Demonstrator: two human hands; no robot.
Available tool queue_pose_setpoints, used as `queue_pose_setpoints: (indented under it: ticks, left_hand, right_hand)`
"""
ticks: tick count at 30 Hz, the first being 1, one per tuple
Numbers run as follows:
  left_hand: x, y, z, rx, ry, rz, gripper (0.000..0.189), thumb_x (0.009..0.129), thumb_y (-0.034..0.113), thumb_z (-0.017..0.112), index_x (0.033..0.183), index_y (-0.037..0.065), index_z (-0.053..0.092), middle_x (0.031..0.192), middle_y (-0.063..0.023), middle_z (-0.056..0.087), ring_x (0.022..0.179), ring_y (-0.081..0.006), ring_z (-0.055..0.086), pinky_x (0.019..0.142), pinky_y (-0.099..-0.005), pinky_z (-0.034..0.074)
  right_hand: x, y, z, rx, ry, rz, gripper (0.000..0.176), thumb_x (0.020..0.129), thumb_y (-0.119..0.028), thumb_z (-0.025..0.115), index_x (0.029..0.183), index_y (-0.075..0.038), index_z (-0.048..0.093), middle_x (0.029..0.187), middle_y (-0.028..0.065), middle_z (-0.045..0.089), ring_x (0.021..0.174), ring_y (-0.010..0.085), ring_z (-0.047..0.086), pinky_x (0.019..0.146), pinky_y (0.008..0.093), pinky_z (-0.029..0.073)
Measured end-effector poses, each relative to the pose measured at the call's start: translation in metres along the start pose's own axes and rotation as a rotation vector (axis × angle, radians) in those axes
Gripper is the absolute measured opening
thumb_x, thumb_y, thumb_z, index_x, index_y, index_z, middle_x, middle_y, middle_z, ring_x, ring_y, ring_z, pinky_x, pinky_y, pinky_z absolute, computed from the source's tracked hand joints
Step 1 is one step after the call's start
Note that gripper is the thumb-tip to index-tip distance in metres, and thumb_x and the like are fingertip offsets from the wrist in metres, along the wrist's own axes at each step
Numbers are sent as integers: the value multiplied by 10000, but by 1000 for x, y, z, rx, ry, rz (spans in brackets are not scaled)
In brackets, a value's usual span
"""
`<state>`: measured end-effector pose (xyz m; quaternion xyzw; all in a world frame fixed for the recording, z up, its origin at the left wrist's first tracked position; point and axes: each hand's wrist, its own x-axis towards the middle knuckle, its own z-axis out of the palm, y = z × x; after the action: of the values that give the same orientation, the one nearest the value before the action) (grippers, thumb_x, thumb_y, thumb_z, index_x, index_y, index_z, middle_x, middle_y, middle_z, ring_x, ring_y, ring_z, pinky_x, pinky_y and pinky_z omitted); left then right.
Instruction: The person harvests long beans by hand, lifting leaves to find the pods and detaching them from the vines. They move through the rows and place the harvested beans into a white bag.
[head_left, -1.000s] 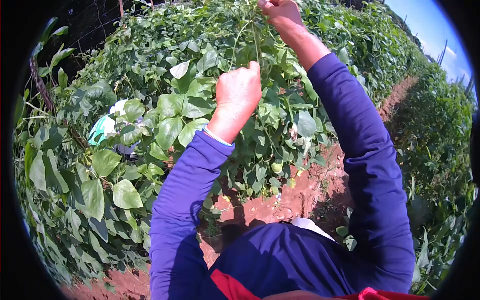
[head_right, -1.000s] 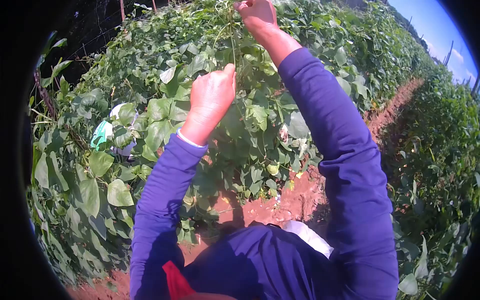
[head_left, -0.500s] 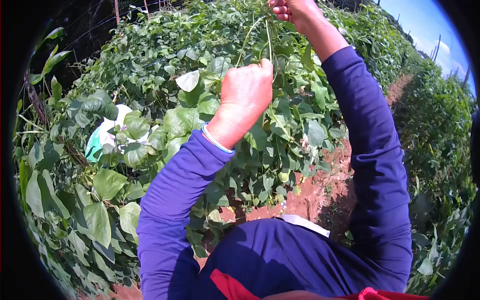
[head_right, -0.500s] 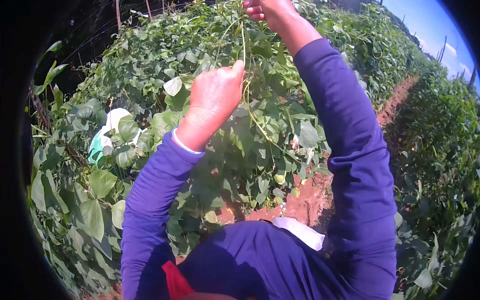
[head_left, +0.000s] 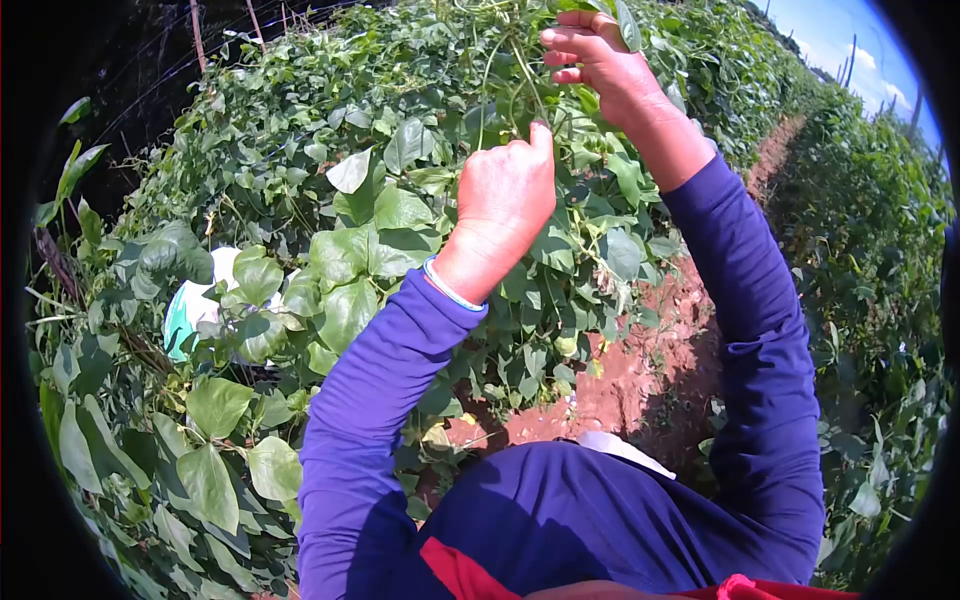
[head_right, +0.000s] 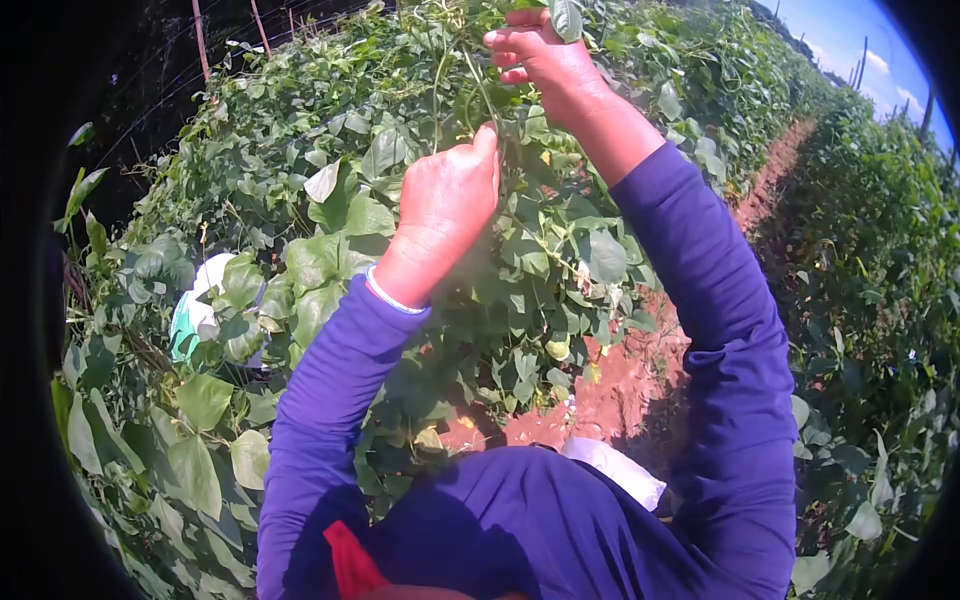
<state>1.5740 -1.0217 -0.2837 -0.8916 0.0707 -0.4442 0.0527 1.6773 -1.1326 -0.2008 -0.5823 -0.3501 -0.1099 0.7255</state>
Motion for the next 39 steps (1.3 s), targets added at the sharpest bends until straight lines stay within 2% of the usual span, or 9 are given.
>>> queue_pose_setpoints:
  ticks: [8, 11, 13, 15, 19, 22, 24, 29, 39]
  left_hand:
    - [8, 25, 1, 118, -54, -26, 199, 817, 158, 590, 947, 10, 560, 588, -96, 626, 554, -239, 665, 487, -358, 521]
    - [10, 42, 13, 199, -245, -158, 496, 847, 221, 554, 1252, -65, 523, 738, -14, 669, 640, -157, 660, 529, -351, 478]
    - [8, 40, 12, 225, -335, -170, 531, 869, 236, 527, 1297, -74, 481, 886, -80, 663, 808, -198, 651, 665, -382, 488]
    - [3, 36, 12, 246, -427, -178, 566, 890, 251, 499, 1343, -83, 440, 1033, -146, 657, 975, -239, 641, 801, -412, 497]
    - [-15, 0, 32, 737, -171, 51, 804, 810, 352, 618, 1411, -85, 310, 1450, -237, 355, 1409, -308, 264, 1174, -430, 144]
    - [-17, -4, 21, 505, -4, 113, 568, 903, 210, 431, 1406, -48, 375, 1426, -227, 406, 1384, -326, 316, 1162, -449, 168]
    - [-18, -2, 18, 202, 93, 296, 667, 795, 294, 651, 1365, 15, 446, 1440, -181, 403, 1393, -304, 299, 1162, -457, 183]
    - [-30, -4, 18, 147, 47, 330, 441, 780, 294, 667, 1157, 69, 619, 1405, -121, 451, 1335, -297, 375, 1124, -509, 243]
    - [-41, -4, 20, -1005, -174, -334, 236, 909, 228, 612, 1027, 54, 721, 1025, -93, 702, 949, -160, 653, 833, -287, 499]
  right_hand:
    - [5, -17, 17, -687, -423, 159, 349, 850, -376, 697, 893, -31, 673, 759, 18, 652, 558, 67, 565, 459, 218, 398]
    - [16, -4, 45, -739, -413, 276, 398, 847, -408, 690, 920, -18, 665, 804, 52, 669, 610, 110, 609, 514, 235, 440]
    - [13, -1, 53, -661, -411, 271, 351, 897, -359, 633, 979, -18, 635, 835, 84, 674, 656, 150, 632, 595, 268, 506]
    - [2, -6, 55, 188, -180, 438, 289, 944, -308, 562, 1007, -27, 592, 800, 72, 656, 690, 170, 641, 688, 322, 550]
    - [11, 24, 15, 506, -2, 345, 200, 983, -201, 467, 984, -12, 531, 621, 6, 470, 478, 124, 431, 638, 414, 576]
    - [0, 36, 6, 648, 113, 443, 170, 996, -188, 454, 980, -40, 536, 605, -22, 453, 486, 115, 411, 652, 388, 546]
    - [-3, 48, -6, 796, 205, 400, 150, 992, -178, 470, 991, -42, 533, 615, -21, 464, 499, 117, 418, 662, 366, 531]
    - [-12, 98, -80, 1029, 533, 382, 160, 995, -177, 442, 897, -67, 505, 644, 24, 519, 494, 169, 484, 745, 471, 563]
    - [-206, 87, -94, 600, 757, 128, 209, 1013, -238, 456, 1060, -49, 532, 1086, 125, 621, 960, 234, 620, 879, 418, 518]
